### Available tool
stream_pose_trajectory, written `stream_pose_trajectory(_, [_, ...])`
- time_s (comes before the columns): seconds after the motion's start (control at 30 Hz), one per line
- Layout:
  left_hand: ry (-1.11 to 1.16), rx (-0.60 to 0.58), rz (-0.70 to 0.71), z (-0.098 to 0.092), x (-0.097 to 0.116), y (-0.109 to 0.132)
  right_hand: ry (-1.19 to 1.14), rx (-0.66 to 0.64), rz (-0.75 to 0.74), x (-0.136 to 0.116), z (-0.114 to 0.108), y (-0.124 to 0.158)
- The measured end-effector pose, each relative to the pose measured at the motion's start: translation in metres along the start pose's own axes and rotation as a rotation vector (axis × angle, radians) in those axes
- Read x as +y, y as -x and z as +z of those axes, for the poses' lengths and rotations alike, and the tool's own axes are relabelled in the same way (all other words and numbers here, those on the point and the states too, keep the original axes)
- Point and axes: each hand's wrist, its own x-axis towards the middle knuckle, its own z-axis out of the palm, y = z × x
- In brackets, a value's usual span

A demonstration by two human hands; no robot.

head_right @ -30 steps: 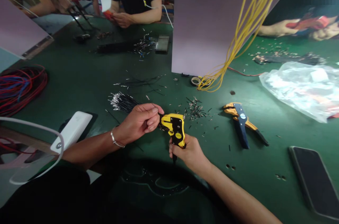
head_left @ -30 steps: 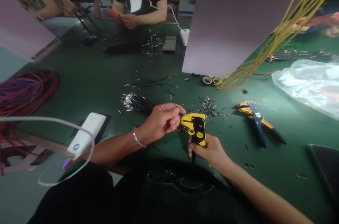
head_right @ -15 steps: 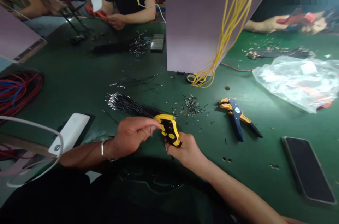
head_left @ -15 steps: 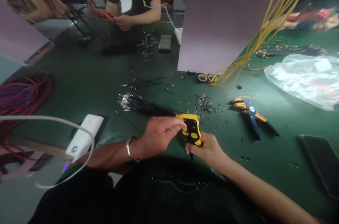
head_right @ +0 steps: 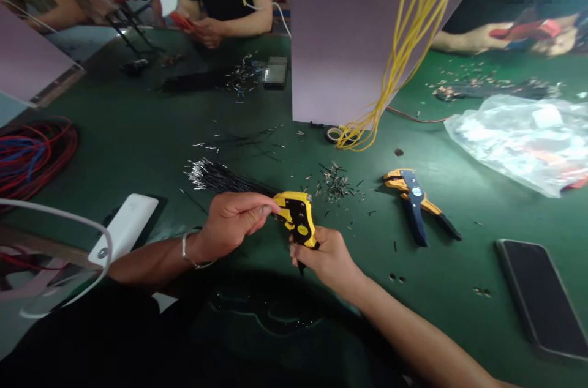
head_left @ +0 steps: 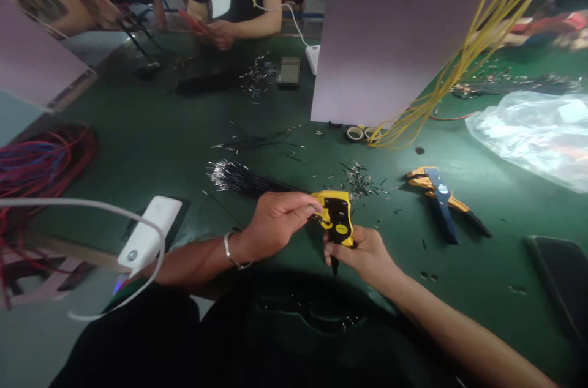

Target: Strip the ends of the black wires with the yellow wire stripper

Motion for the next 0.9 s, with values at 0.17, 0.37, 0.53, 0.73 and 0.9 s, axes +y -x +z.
stream_pose_trajectory(0.17, [-0.18, -0.003, 0.104, 0.003, 0.01, 0.007, 0.238, 0.032, -0.075, -0.002, -0.001, 0.0])
stream_pose_trajectory(0.37, [0.147, 0.095, -0.048, -0.012, -0.004, -0.014, 0.26, 0.037, -0.105, 0.0, -0.003, 0.003])
stream_pose_trajectory(0.53, [0.077, 0.031, 0.001, -0.007, -0.007, -0.011, 0.179, 0.052, -0.014, -0.002, -0.002, -0.001])
stream_pose_trajectory(0.73, [-0.407, -0.003, 0.447, 0.009, -0.002, 0.009, 0.251, 0.027, -0.062, -0.002, -0.001, -0.002])
stream_pose_trajectory(0.9, [-0.279, 0.013, 0.29, -0.003, -0.002, 0.001, 0.204, 0.028, -0.052, -0.001, -0.002, 0.001])
